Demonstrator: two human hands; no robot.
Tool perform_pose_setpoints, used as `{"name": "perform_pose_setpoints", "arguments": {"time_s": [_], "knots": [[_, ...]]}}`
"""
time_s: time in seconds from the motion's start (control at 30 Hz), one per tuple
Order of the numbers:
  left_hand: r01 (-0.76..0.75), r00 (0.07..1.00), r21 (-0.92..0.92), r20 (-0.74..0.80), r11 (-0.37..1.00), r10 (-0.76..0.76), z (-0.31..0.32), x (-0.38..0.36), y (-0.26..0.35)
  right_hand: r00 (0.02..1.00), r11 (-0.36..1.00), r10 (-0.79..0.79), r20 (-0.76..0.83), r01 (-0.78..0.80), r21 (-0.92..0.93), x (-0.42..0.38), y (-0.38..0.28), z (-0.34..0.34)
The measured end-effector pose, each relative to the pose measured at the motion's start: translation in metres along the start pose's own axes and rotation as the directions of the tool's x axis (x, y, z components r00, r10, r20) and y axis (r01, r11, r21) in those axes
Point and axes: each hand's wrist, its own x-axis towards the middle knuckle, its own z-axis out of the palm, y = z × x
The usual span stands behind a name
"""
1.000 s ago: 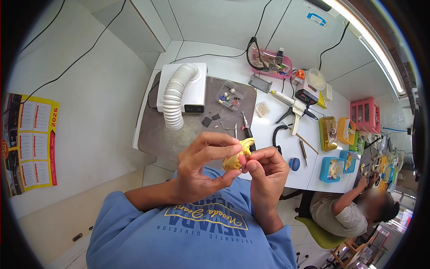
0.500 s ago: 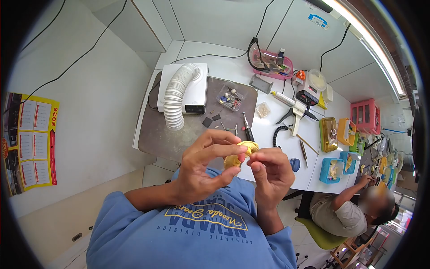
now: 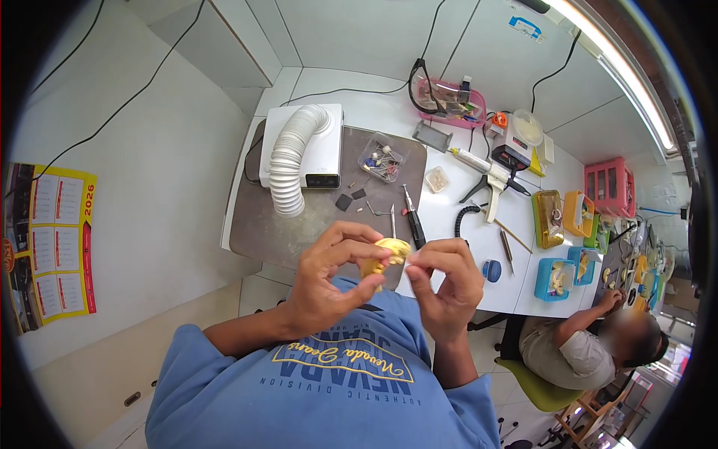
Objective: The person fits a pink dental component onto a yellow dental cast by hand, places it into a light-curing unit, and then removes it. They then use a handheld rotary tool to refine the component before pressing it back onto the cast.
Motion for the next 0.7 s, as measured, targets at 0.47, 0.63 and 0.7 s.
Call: {"name": "perform_pose_setpoints", "arguments": {"time_s": [0.47,0.63,0.7], "knots": [[0.548,0.780,-0.009,-0.357,0.836,-0.515,-0.040,-0.053,-0.205,0.926,0.868,0.377,-0.016,-0.359,-0.342,-0.089,0.185,0.036],[0.464,0.802,0.204,-0.510,0.862,-0.311,-0.036,-0.052,-0.219,0.908,0.727,0.419,0.020,-0.322,-0.607,-0.084,0.206,0.059],[0.516,0.809,0.319,-0.486,0.795,-0.330,-0.042,-0.058,-0.214,0.889,0.700,0.458,0.027,-0.341,-0.628,-0.084,0.207,0.065]]}}
